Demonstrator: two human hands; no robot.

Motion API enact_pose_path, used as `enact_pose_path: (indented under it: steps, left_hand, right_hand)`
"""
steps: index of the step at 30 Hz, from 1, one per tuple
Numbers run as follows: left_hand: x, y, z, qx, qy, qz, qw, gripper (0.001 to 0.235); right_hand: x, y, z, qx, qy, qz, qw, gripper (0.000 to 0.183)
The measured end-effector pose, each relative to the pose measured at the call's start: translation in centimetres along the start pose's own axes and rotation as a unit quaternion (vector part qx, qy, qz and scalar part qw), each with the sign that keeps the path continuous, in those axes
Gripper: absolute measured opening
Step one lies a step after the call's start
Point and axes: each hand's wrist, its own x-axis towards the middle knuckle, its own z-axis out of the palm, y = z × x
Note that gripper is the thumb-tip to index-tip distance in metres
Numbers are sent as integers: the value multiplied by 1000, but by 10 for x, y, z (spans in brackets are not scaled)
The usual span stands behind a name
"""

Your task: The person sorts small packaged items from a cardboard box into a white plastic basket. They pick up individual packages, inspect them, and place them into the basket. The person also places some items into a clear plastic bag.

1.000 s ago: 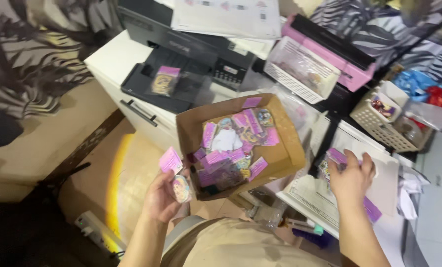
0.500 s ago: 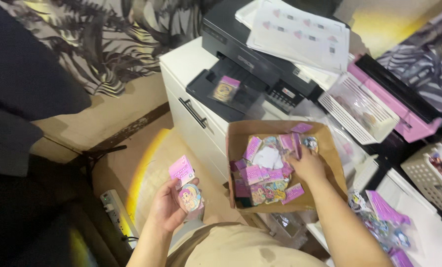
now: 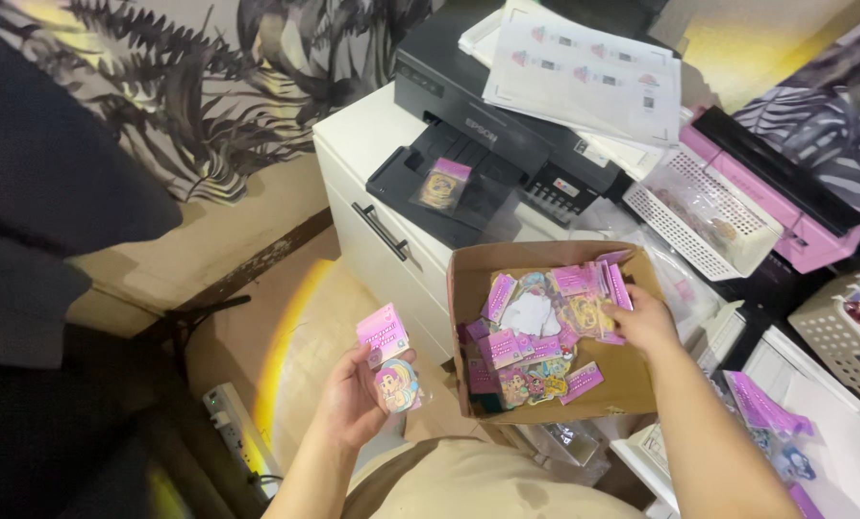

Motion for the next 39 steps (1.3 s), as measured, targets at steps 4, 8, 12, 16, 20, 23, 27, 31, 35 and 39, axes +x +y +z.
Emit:
enact_pose_path:
  steps: [4,8,12,16,20,23,27,31,35,39]
  left_hand:
    - [5,-4,4,17,-13,-28,999,43]
    - [9,-10,5,41,-5,-45,998,44]
    - [7,-14,15,53,-15,-49,997,42]
    - [0,-17,22,61,-5,-45,997,43]
    - [-3,-18,15,52,0,-48,997,44]
    - [-4,-19,3,34,-9,-46,998,43]
    - [-11,-19,-8,33,12,-34,999,43]
    - [-11,-23,-1,28,38,-49,998,43]
    - [-11,-38,31,83,50,-18,995,42]
    - [-8,-56,80,152,53,8,987,87]
  right_hand:
    - [-56,-45,-5,-6,-52,81,995,51]
    - [-58,-30,2,-67,-135,59,987,51]
    - [-81,-51,8,-133,-121,53,982,36]
    - [-67,-51,4,-177,-27,-1,984,31]
    - [-89,-94,11,-305,-75,11,949,57]
    - [-93,-105,18,-343,-123,21,931,85]
    - [-68,-75,19,-395,-143,-23,907,75]
    - [-74,-62,4,-321,-142,27,936,35]
    - [-84,-39,-20,-12,-103,51,993,38]
    - [-91,-4,-31,353,-23,94,931,26]
